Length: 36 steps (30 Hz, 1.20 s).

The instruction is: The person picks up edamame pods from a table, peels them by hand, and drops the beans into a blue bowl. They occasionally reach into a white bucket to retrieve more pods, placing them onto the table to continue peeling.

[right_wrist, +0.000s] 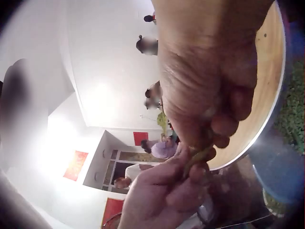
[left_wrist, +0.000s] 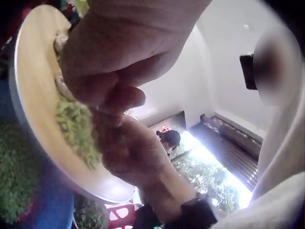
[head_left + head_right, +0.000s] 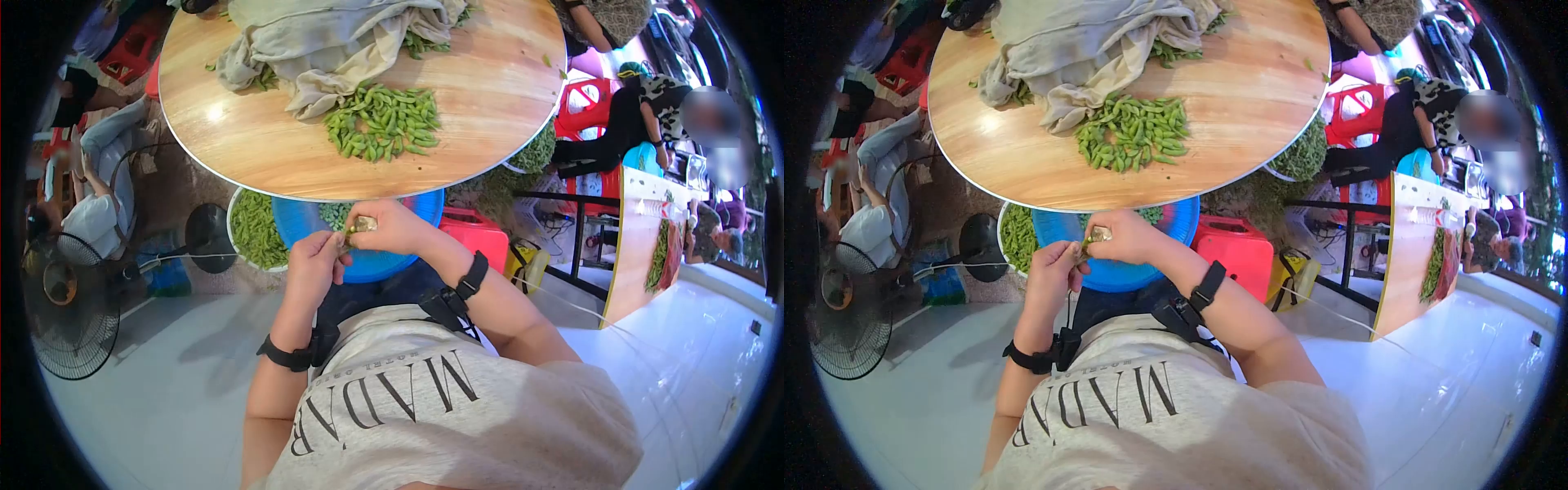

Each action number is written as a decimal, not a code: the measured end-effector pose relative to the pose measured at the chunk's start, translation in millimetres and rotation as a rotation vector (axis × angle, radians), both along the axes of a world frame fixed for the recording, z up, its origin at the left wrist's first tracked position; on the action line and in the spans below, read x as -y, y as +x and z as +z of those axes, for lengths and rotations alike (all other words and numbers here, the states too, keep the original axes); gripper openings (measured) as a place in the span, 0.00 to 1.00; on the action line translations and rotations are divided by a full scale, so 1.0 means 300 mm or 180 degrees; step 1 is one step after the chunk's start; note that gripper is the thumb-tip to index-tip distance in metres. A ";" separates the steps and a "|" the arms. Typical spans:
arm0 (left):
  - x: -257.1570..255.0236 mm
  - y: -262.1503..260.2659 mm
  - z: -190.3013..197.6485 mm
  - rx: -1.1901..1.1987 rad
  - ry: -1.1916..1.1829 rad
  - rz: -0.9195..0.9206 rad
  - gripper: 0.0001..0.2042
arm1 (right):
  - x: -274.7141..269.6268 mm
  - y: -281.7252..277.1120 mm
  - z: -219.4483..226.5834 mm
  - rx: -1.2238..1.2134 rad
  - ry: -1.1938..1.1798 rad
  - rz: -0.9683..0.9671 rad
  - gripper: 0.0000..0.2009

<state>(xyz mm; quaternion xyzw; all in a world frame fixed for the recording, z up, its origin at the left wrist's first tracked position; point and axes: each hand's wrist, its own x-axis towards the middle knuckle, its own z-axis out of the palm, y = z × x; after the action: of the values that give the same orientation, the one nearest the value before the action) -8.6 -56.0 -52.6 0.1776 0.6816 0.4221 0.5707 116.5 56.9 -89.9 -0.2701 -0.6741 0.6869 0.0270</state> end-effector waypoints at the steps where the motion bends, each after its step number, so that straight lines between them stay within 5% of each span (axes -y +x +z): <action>1: 0.002 -0.002 -0.016 0.0048 -0.0047 -0.0031 0.10 | 0.005 0.002 -0.017 0.0157 0.0086 0.0034 0.08; 6: 0.045 -0.008 -0.167 -0.1296 -0.0285 -0.0500 0.10 | 0.027 0.019 -0.117 0.0836 -0.0151 -0.0092 0.09; 9: 0.098 -0.093 -0.262 -0.1578 -0.0565 -0.0286 0.09 | 0.032 0.071 -0.249 0.0182 0.1899 -0.0252 0.11; 12: 0.138 -0.208 -0.285 -0.1507 -0.0849 0.0309 0.14 | -0.096 0.086 -0.213 0.0956 0.1962 -0.0660 0.09; 15: 0.140 -0.256 -0.268 -0.2571 -0.1255 -0.0266 0.17 | -0.244 0.092 -0.203 0.1218 0.2713 -0.1039 0.08; 20: 0.044 -0.154 -0.247 -0.1400 -0.0386 0.0379 0.15 | -0.345 0.086 -0.259 0.1335 0.2866 -0.0806 0.09; 23: -0.105 -0.011 -0.116 -0.0535 -0.0089 0.0478 0.14 | -0.360 0.108 -0.261 0.0478 0.3107 -0.1333 0.10; 26: -0.202 0.093 -0.027 0.0230 0.0240 0.0773 0.12 | -0.291 0.095 -0.076 -0.0019 -0.1383 -0.1650 0.08; 29: -0.242 0.113 0.026 0.0550 0.0431 0.0716 0.11 | -0.215 0.092 -0.004 -0.0533 -0.2049 -0.1386 0.07; 33: -0.239 0.111 0.025 0.0106 0.0262 0.0556 0.08 | -0.199 0.090 0.083 -0.0268 -0.1038 -0.1071 0.10; 36: -0.239 0.123 0.061 -0.0059 0.0361 0.0725 0.07 | -0.235 0.117 0.081 -0.0070 -0.1406 -0.0832 0.19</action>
<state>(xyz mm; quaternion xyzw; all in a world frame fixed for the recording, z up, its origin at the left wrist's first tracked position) 28.2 15.5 -34.3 0.1349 0.6777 0.5205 0.5017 151.6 127.3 -65.4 -0.3468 -0.4667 0.8111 0.0632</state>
